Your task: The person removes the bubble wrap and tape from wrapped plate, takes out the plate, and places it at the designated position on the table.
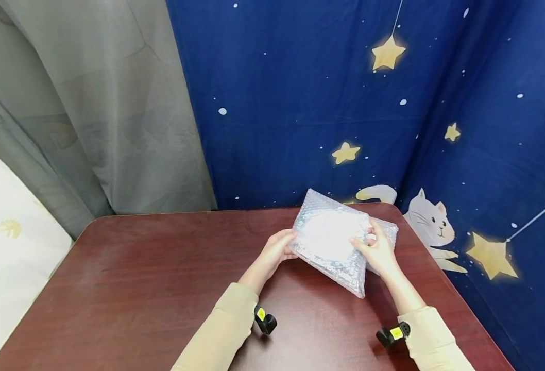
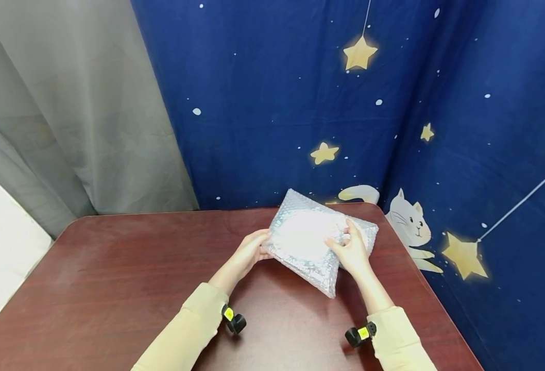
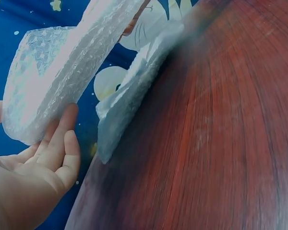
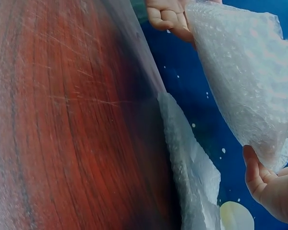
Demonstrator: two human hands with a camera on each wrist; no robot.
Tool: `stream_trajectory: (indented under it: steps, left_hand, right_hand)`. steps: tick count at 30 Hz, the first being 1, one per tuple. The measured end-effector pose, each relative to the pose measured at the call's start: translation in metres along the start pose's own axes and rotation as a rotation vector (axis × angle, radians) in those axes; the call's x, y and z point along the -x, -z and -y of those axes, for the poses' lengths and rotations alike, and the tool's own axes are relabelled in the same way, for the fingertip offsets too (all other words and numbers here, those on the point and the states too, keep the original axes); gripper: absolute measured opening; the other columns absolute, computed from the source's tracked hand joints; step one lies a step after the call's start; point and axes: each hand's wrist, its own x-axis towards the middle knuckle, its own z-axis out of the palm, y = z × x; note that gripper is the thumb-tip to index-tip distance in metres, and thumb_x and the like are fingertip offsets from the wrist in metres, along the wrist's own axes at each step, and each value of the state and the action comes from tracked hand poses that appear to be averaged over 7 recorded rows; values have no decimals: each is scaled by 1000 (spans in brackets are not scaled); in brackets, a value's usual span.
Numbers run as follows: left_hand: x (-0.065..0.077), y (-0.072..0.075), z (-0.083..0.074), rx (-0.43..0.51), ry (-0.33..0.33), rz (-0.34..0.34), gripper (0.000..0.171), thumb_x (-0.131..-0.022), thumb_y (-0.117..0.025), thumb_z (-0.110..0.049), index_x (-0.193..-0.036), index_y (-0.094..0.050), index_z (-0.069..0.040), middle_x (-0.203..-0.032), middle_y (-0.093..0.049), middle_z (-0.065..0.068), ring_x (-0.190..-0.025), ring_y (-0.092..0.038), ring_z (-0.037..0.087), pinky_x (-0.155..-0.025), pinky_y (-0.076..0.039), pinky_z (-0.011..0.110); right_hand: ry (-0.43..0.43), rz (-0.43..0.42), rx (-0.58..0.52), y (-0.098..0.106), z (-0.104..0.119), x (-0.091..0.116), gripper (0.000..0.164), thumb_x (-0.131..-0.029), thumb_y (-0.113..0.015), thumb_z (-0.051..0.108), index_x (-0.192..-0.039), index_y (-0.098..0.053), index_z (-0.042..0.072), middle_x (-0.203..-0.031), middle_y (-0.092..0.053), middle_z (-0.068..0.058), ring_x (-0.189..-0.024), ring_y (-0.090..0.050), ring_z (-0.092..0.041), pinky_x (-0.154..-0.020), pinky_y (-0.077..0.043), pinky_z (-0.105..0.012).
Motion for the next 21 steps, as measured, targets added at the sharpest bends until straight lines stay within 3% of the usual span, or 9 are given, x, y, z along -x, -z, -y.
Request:
stream_trajectory:
  steps: [3,8,13,21]
  left_hand:
    - [4,4,-2,-20,-5,-3,47,-95,-55,-22,-130,-47,7,-94,-59,4,-66,-62,12,-77,-53,41]
    - [8,13,-2,-67,-11,-11,46,-96,-54,-23,-130,-47,8,-103,-57,5,-65,-60,13,-78,-52,45]
    - [13,21,-4,-97,-7,-14,45,-94,-57,-22,-128,-50,7,-105,-57,7,-64,-59,12,-75,-53,39]
    - [24,38,-5,-133,-18,-13,43,-92,-58,-21,-123,-51,8,-93,-59,5,-64,-58,10,-68,-53,30]
  right_hand:
    - [12,1,4,-3,2,1,84,-89,-69,17,-151,-15,1,-134,-34,-27,-103,-52,-37,-70,-44,-17]
    - [19,9,-9,-9,8,2,86,-87,-71,15,-151,-16,-1,-135,-35,-27,-106,-51,-39,-72,-44,-17]
    - [15,31,-31,-16,11,5,87,-88,-70,14,-152,-13,0,-139,-33,-27,-109,-49,-38,-74,-44,-18]
    - [69,52,-50,-33,14,8,85,-87,-70,9,-152,-15,0,-141,-33,-26,-86,-52,-22,-67,-46,-20]
